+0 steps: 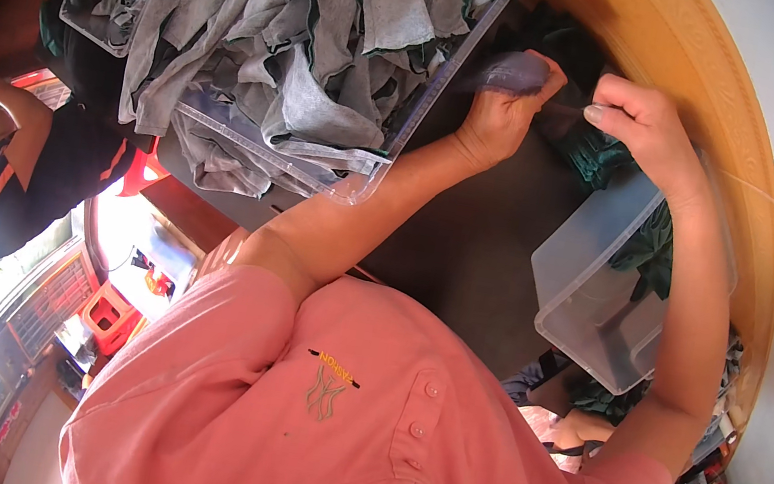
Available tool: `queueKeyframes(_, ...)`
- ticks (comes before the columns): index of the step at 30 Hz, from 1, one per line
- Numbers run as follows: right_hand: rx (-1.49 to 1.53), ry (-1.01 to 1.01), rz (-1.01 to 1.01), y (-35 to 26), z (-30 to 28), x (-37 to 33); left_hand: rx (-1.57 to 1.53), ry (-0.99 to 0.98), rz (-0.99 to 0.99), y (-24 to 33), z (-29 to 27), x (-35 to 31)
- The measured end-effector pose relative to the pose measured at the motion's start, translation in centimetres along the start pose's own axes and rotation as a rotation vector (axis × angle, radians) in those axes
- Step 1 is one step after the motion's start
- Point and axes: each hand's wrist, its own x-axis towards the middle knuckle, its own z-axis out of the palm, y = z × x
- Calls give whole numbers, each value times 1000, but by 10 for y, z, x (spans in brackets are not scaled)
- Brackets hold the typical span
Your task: The recorder is bundling several pieces of green fabric together and tying them with a gray fabric strip.
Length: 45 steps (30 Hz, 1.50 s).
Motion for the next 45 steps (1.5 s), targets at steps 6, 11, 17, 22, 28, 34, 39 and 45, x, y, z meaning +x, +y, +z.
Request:
queueKeyframes(6, -470, 123, -127, 9, 3, 15, 116, 125, 118, 7, 13, -9)
queueKeyframes(11, -100, 254, -165, 8, 1, 5, 641, 67, 368, 7, 6, -8)
queueKeyframes(17, -662, 150, -41, 3, 9, -34, 591, 68, 322, 7, 7, -7)
queueKeyframes(22, -910, 169, -102, 9, 29, -29, 569, 61, 301, 9, 11, -10)
queueKeyframes(28, -995, 141, -112, 9, 30, -32, 562, 36, 322, 21, 12, -13)
queueKeyframes(34, -1102, 128, -65, 6, 45, -29, 583, 26, 324, 15, 12, -14)
queueKeyframes(39, -1131, 95, -96, 16, 47, -27, 623, -7, 392, 11, 15, -17)
queueKeyframes(45, -1052, 145, -93, 5, 48, -29, 592, 9, 385, 10, 10, -19)
